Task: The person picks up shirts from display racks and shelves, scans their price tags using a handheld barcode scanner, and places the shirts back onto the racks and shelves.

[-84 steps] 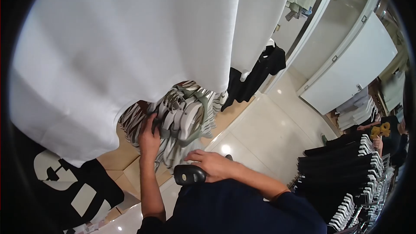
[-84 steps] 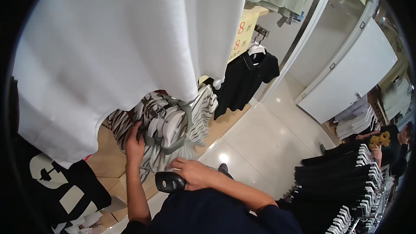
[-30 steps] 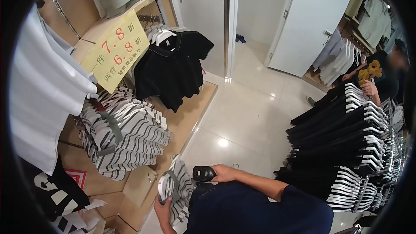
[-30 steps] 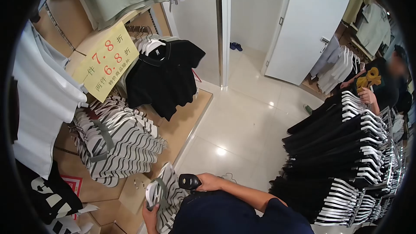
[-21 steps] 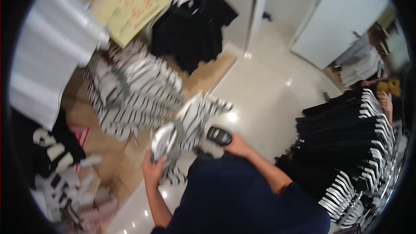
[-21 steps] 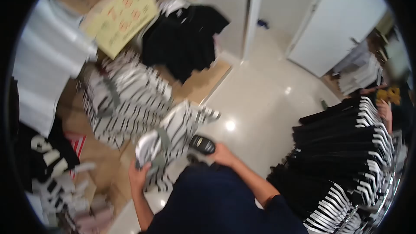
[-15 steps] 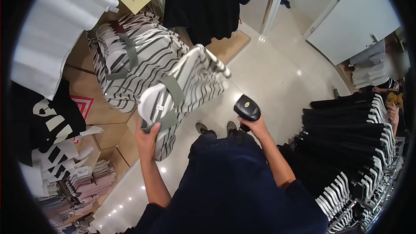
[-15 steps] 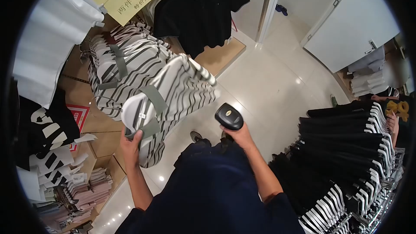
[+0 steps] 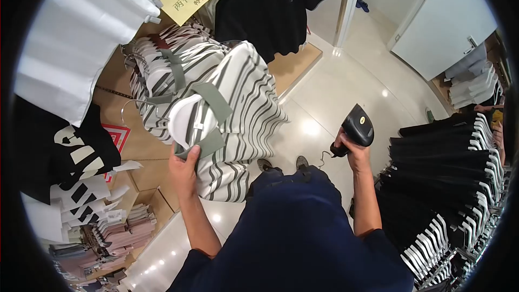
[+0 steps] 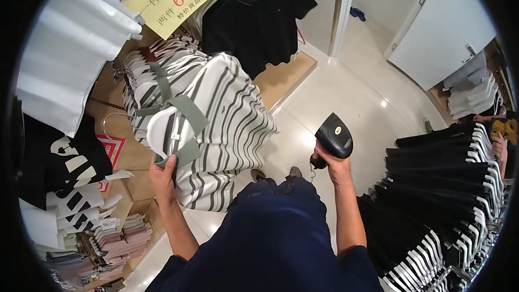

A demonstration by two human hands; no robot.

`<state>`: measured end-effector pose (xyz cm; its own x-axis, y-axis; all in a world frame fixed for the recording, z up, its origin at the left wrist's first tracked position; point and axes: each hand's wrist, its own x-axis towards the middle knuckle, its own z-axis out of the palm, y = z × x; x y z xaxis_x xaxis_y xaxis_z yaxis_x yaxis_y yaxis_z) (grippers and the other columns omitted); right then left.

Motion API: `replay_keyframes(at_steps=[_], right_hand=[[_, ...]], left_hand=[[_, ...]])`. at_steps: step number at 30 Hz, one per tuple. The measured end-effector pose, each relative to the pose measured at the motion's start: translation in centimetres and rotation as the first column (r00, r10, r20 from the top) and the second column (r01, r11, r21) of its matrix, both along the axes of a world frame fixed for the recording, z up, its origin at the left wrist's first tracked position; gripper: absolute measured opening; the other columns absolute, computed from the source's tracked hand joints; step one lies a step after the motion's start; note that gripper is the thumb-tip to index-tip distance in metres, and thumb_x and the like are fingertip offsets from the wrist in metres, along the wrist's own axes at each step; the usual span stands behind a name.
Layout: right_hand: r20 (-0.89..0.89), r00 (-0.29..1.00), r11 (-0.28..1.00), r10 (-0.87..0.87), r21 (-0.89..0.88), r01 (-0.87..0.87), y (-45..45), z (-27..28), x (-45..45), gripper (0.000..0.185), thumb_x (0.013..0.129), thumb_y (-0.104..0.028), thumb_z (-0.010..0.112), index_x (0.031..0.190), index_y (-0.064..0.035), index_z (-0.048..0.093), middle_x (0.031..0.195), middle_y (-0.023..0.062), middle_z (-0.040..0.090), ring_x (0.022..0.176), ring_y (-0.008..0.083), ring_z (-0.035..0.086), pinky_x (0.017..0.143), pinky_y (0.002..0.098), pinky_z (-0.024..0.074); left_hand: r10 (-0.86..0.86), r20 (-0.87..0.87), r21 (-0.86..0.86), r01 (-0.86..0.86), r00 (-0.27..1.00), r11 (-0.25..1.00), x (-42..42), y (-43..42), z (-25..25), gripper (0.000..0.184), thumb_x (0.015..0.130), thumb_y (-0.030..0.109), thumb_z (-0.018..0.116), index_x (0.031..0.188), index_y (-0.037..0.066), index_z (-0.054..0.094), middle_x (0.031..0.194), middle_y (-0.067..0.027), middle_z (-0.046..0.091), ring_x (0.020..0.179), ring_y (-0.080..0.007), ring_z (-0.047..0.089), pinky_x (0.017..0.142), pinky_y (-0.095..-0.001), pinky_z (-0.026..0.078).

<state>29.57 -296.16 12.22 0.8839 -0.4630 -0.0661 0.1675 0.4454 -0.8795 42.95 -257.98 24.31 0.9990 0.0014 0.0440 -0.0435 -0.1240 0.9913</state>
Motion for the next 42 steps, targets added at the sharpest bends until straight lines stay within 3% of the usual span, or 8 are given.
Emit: replay_keyframes(at_steps=[12,19,22,24,28,33,39,42], right_hand=[[-0.448,0.894,0.941,0.017,0.309,0.137,-0.7,-17.5,3.2,0.022,0.086,-0.017,0.072,0.099,-0.0037,0.062,0.075,0.0033,0.059,0.065,0.0159,0.06,0.062,0.0321,0.0522],[0.471,0.841,0.876,-0.267,0.482,0.008,-9.0,2.5,-3.6,0.024,0.087,-0.013,0.064,0.11,-0.0093,0.058,0.067,-0.0028,0.039,0.058,0.0119,0.038,0.058,0.0286,0.0393],[0.846,0.306,0.9,0.436,-0.407,-0.157,-10.6,14.9,-2.7,0.04,0.085,-0.01,0.066,0.124,-0.0107,0.055,0.066,-0.0025,0.05,0.051,0.012,0.048,0.056,0.0281,0.0457],[0.871,0.32,0.927,0.373,-0.339,-0.158,-9.2,14.6,-1.2,0.051,0.085,-0.009,0.069,0.133,-0.01,0.051,0.066,-0.0025,0.053,0.051,0.013,0.052,0.055,0.0279,0.0481],[0.166,0.986,0.996,0.018,0.089,-0.033,-5.0,2.6,5.5,0.044,0.09,-0.012,0.067,0.128,0.0012,0.052,0.072,0.0019,0.053,0.062,0.0136,0.053,0.063,0.0296,0.0461],[-0.467,0.804,0.876,0.368,0.465,-0.13,3.5,-21.6,9.3,0.04,0.094,-0.033,0.067,0.122,-0.0066,0.059,0.097,0.0145,0.069,0.078,0.0197,0.067,0.065,0.0338,0.0568],[-0.272,0.677,0.611,0.684,0.72,-0.329,11.6,-26.8,13.1,0.057,0.088,-0.051,0.071,0.119,-0.0041,0.058,0.102,0.0142,0.068,0.089,0.0258,0.069,0.074,0.036,0.0586],[-0.149,0.797,0.616,0.586,0.721,-0.317,15.4,-27.1,16.8,0.032,0.092,-0.017,0.065,0.119,-0.002,0.058,0.104,0.013,0.068,0.093,0.0249,0.068,0.087,0.0394,0.0558]], left_hand=[[0.299,0.192,0.236,-0.339,0.935,0.91,-4.4,12.3,4.5,0.081,0.074,0.029,0.082,0.138,-0.004,0.045,0.125,-0.0149,0.058,0.112,-0.0254,0.058,0.099,-0.0372,0.045],[0.417,0.293,0.005,-0.437,0.861,0.899,-5.4,15.2,7.5,0.083,0.077,0.026,0.079,0.141,-0.006,0.039,0.128,-0.0173,0.054,0.11,-0.0249,0.058,0.099,-0.0359,0.046],[0.424,0.291,0.014,-0.447,0.858,0.895,-4.8,14.6,7.2,0.082,0.078,0.028,0.079,0.141,-0.005,0.039,0.131,-0.0172,0.052,0.11,-0.0245,0.057,0.098,-0.0358,0.045],[0.384,0.325,-0.016,-0.401,0.864,0.916,-4.4,14.2,7.0,0.082,0.078,0.029,0.079,0.141,-0.005,0.039,0.132,-0.0173,0.052,0.112,-0.0252,0.056,0.099,-0.0367,0.044],[0.34,0.448,-0.018,-0.372,0.827,0.928,-4.7,15.3,7.0,0.077,0.084,0.025,0.074,0.143,-0.005,0.035,0.128,-0.0193,0.055,0.111,-0.0275,0.059,0.096,-0.0417,0.048],[0.357,0.503,-0.094,-0.361,0.787,0.928,-7.3,17.9,9.7,0.08,0.084,0.023,0.074,0.147,-0.004,0.033,0.138,-0.0187,0.051,0.12,-0.03,0.054,0.102,-0.0451,0.043],[0.416,0.559,-0.067,-0.461,0.717,0.885,-12.6,21.9,14.2,0.071,0.09,0.017,0.068,0.147,-0.004,0.033,0.138,-0.0181,0.052,0.12,-0.0289,0.055,0.103,-0.0427,0.043],[0.567,0.538,-0.102,-0.62,0.624,0.778,-14.7,22.1,14.9,0.071,0.087,0.014,0.071,0.145,-0.004,0.034,0.14,-0.02,0.049,0.123,-0.0293,0.053,0.106,-0.0449,0.041]])
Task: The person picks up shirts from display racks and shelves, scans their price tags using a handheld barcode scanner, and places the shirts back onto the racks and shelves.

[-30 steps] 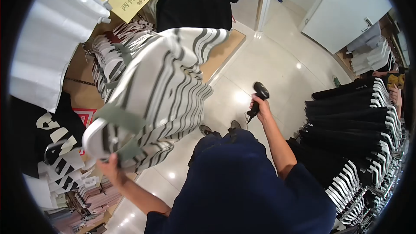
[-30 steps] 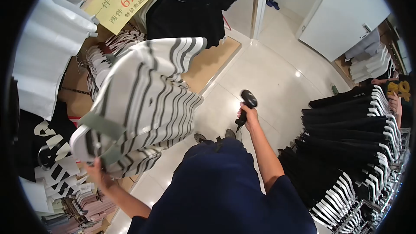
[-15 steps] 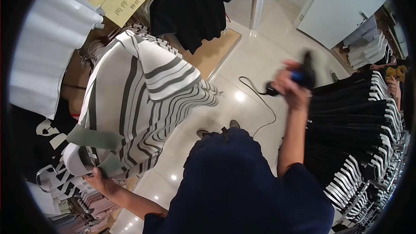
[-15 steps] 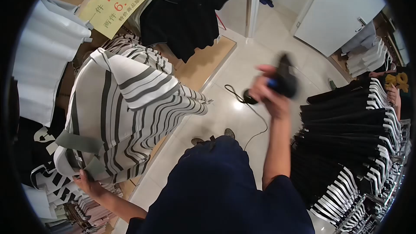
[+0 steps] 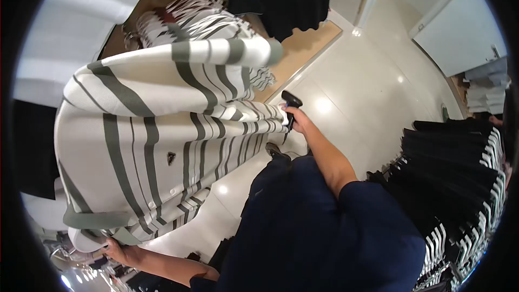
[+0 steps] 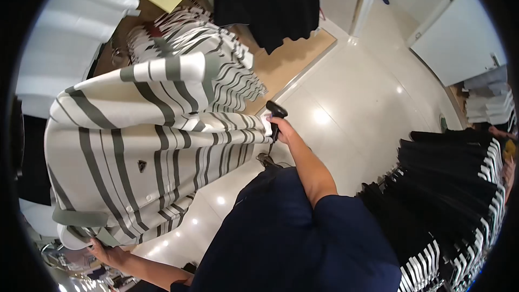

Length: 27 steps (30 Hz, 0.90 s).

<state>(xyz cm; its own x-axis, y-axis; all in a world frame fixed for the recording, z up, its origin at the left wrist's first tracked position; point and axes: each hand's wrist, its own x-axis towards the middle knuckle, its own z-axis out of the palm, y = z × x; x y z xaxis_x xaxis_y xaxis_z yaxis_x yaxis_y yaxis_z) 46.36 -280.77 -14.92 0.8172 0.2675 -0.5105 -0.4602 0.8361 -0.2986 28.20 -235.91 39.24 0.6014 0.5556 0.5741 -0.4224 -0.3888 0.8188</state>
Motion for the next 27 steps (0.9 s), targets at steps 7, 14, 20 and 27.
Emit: replay_keyframes(at_steps=[7,14,20,27], right_hand=[[0.056,0.968,0.865,-0.245,-0.438,0.244,-3.9,4.4,2.5,0.021,0.08,0.0,0.073,0.1,0.0024,0.067,0.094,0.0122,0.07,0.081,0.0234,0.07,0.076,0.0359,0.058],[0.384,0.897,0.605,-0.219,-0.668,0.433,2.1,19.7,0.7,0.022,0.077,-0.004,0.076,0.097,-0.0013,0.067,0.088,0.0036,0.066,0.08,0.014,0.064,0.076,0.0294,0.0508],[0.686,0.133,0.386,0.716,-0.546,0.744,19.3,34.8,-4.1,0.029,0.071,-0.007,0.069,0.1,-0.0042,0.065,0.099,0.0087,0.067,0.094,0.024,0.066,0.081,0.0378,0.0492],[0.433,-0.143,0.347,0.89,-0.439,0.829,27.4,34.0,-9.1,0.015,0.079,-0.014,0.059,0.092,-0.0069,0.061,0.094,0.0058,0.062,0.096,0.0206,0.063,0.085,0.034,0.0474]], left_hand=[[0.201,-0.357,0.04,-0.201,0.912,0.979,0.3,2.4,-6.3,0.056,0.089,0.013,0.072,0.136,-0.006,0.047,0.118,-0.0174,0.063,0.097,-0.0221,0.064,0.087,-0.035,0.054],[0.014,-0.744,-0.098,-0.13,0.668,0.987,3.4,1.4,-21.5,0.066,0.083,0.02,0.079,0.134,-0.009,0.048,0.126,-0.0199,0.059,0.108,-0.0254,0.061,0.097,-0.0338,0.047],[-0.807,-0.34,-0.87,0.163,0.483,0.465,9.1,-1.0,-30.1,0.041,0.1,0.034,0.058,0.124,0.001,0.061,0.112,-0.0095,0.068,0.098,-0.0184,0.066,0.09,-0.0334,0.051],[-0.92,-0.225,-0.933,0.203,0.32,0.299,10.9,0.9,-23.8,0.038,0.095,0.019,0.062,0.129,0.003,0.057,0.108,-0.0102,0.068,0.093,-0.0182,0.067,0.079,-0.031,0.056]])
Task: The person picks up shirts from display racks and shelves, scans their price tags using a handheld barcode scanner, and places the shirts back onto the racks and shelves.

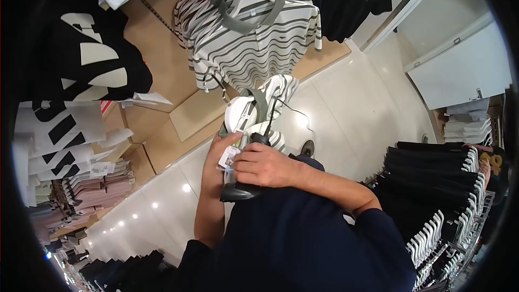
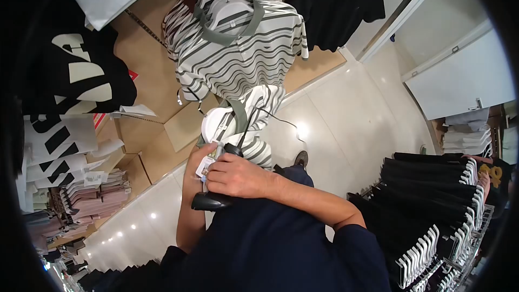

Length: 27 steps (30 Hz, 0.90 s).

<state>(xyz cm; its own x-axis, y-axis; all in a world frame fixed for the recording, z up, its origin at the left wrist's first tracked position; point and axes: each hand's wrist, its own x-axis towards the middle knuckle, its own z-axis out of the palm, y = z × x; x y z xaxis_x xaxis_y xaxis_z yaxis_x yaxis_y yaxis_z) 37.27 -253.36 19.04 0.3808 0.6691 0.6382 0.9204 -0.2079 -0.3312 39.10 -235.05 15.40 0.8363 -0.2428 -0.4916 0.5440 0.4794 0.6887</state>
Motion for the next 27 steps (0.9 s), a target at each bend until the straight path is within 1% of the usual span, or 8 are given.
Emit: replay_keyframes(at_steps=[6,7,9,12,16,23,25,27], right_hand=[[-0.344,0.918,0.972,-0.199,0.048,0.229,-1.9,-1.5,-0.8,0.04,0.073,-0.024,0.071,0.105,-0.0017,0.064,0.106,0.0149,0.065,0.103,0.0337,0.064,0.086,0.0411,0.0513],[-0.548,0.802,0.942,-0.24,0.07,0.329,-2.7,-1.1,-1.5,0.045,0.072,-0.019,0.079,0.109,0.0011,0.063,0.103,0.0137,0.067,0.093,0.0299,0.067,0.081,0.0379,0.0535],[-0.946,0.302,0.841,-0.118,0.067,0.536,-3.2,-2.7,-3.6,0.038,0.077,-0.01,0.079,0.109,0.0028,0.062,0.096,0.008,0.069,0.081,0.0197,0.067,0.074,0.0321,0.0534],[-0.989,-0.132,0.879,-0.065,-0.12,0.462,-4.3,-2.2,-3.7,0.042,0.082,-0.015,0.079,0.116,0.0016,0.062,0.114,0.0106,0.069,0.102,0.0146,0.064,0.088,0.0325,0.0505],[-0.996,0.086,0.934,-0.032,0.001,0.358,-2.7,-1.2,-2.4,0.042,0.083,-0.016,0.078,0.117,0.0009,0.06,0.099,0.0067,0.072,0.08,0.0113,0.065,0.075,0.0268,0.0519],[-0.995,-0.04,0.954,-0.093,-0.101,0.282,-3.4,-3.3,1.3,0.029,0.089,-0.022,0.072,0.103,-0.001,0.059,0.067,0.0012,0.056,0.056,0.0099,0.05,0.053,0.0281,0.0419],[-1.0,-0.021,0.908,-0.003,-0.012,0.418,-3.9,-3.5,1.9,0.032,0.091,-0.028,0.072,0.102,-0.0011,0.059,0.063,0.0005,0.054,0.054,0.0096,0.05,0.052,0.0285,0.0418],[-0.998,0.008,0.901,-0.057,-0.048,0.43,-5.4,-5.3,3.2,0.032,0.09,-0.029,0.072,0.102,-0.0015,0.059,0.066,0.0001,0.054,0.054,0.0094,0.05,0.052,0.0282,0.0424]], left_hand=[[0.118,0.262,0.15,-0.161,0.958,0.975,2.3,3.2,-3.2,0.038,0.091,0.011,0.068,0.125,-0.001,0.058,0.104,-0.0063,0.066,0.087,-0.0134,0.065,0.074,-0.0274,0.053],[0.165,0.307,0.19,-0.231,0.937,0.954,2.3,3.5,-3.1,0.036,0.092,0.012,0.067,0.124,-0.001,0.058,0.105,-0.0062,0.066,0.087,-0.0127,0.065,0.075,-0.0271,0.053],[0.248,0.398,0.261,-0.368,0.883,0.893,2.4,3.6,-1.7,0.032,0.095,0.013,0.066,0.122,-0.001,0.059,0.105,-0.0061,0.066,0.088,-0.0112,0.063,0.075,-0.0266,0.052],[0.261,0.551,0.376,-0.515,0.792,0.77,2.6,3.0,-1.5,0.03,0.098,0.015,0.064,0.12,-0.004,0.059,0.105,-0.0069,0.066,0.094,-0.0129,0.061,0.083,-0.0276,0.049],[0.206,0.685,0.434,-0.619,0.698,0.655,2.5,1.5,-2.4,0.037,0.098,0.015,0.064,0.126,-0.007,0.055,0.115,-0.0111,0.064,0.104,-0.0171,0.059,0.094,-0.0302,0.046],[0.207,0.684,0.523,-0.668,0.699,0.529,2.2,0.9,-5.0,0.036,0.096,0.012,0.065,0.124,-0.009,0.056,0.12,-0.0178,0.064,0.108,-0.0232,0.06,0.096,-0.0361,0.046],[0.243,0.676,0.417,-0.633,0.696,0.652,2.9,2.8,-7.9,0.037,0.095,0.012,0.066,0.123,-0.01,0.056,0.118,-0.0178,0.064,0.107,-0.0239,0.061,0.095,-0.0357,0.046],[0.016,0.617,0.624,-0.501,0.787,0.6,3.2,5.7,-7.0,0.041,0.093,0.015,0.069,0.124,-0.008,0.055,0.117,-0.0189,0.065,0.108,-0.0264,0.062,0.095,-0.0355,0.046]])
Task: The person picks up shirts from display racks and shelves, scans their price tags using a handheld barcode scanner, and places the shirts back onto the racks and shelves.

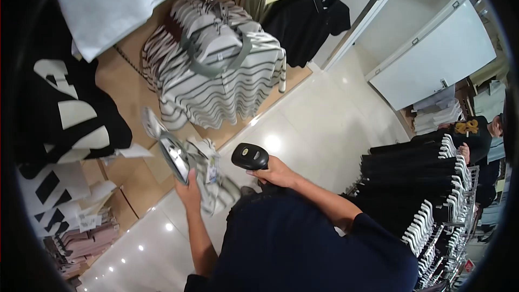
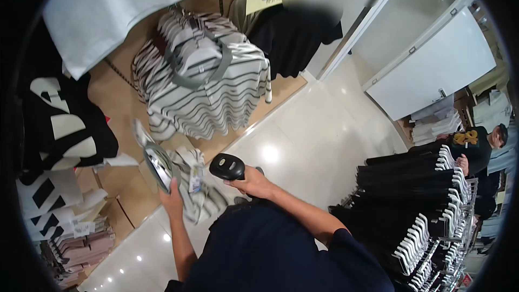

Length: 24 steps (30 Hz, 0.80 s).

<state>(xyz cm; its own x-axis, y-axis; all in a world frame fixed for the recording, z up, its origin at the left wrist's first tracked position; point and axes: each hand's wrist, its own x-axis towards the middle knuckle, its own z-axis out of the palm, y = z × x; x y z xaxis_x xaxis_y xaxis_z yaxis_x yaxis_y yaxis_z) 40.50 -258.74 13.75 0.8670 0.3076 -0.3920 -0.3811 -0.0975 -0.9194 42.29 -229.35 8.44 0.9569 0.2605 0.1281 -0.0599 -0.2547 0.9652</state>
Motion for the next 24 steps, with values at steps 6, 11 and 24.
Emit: replay_keyframes(at_steps=[6,11,24], right_hand=[[-0.052,0.998,1.0,-0.025,-0.013,0.025,-3.8,-2.5,4.8,0.037,0.087,-0.032,0.076,0.102,-0.0015,0.062,0.067,0.0,0.057,0.057,0.008,0.052,0.055,0.0271,0.0451],[0.099,0.99,0.989,0.099,-0.121,-0.087,-5.7,-1.1,10.3,0.044,0.082,-0.029,0.078,0.109,0.0014,0.06,0.085,0.011,0.067,0.075,0.0252,0.064,0.071,0.0393,0.0514],[0.652,0.343,0.668,0.676,-0.739,0.089,8.0,13.6,30.0,0.037,0.07,-0.027,0.074,0.093,0.0026,0.072,0.123,0.0264,0.06,0.114,0.0381,0.059,0.085,0.0441,0.0554]], left_hand=[[0.21,-0.374,0.387,-0.053,0.904,0.92,-2.1,6.8,0.3,0.048,0.086,0.02,0.072,0.126,-0.002,0.056,0.114,-0.0231,0.066,0.106,-0.0356,0.064,0.094,-0.0373,0.046],[0.366,-0.359,0.487,-0.162,0.859,0.858,-2.5,4.2,2.4,0.042,0.085,0.022,0.072,0.117,-0.001,0.058,0.102,-0.0243,0.068,0.094,-0.04,0.065,0.084,-0.0401,0.049],[0.271,-0.371,0.766,0.128,0.888,0.63,3.7,6.6,8.7,0.043,0.08,0.032,0.076,0.115,0.009,0.067,0.093,-0.019,0.071,0.089,-0.0405,0.068,0.077,-0.0452,0.053]])
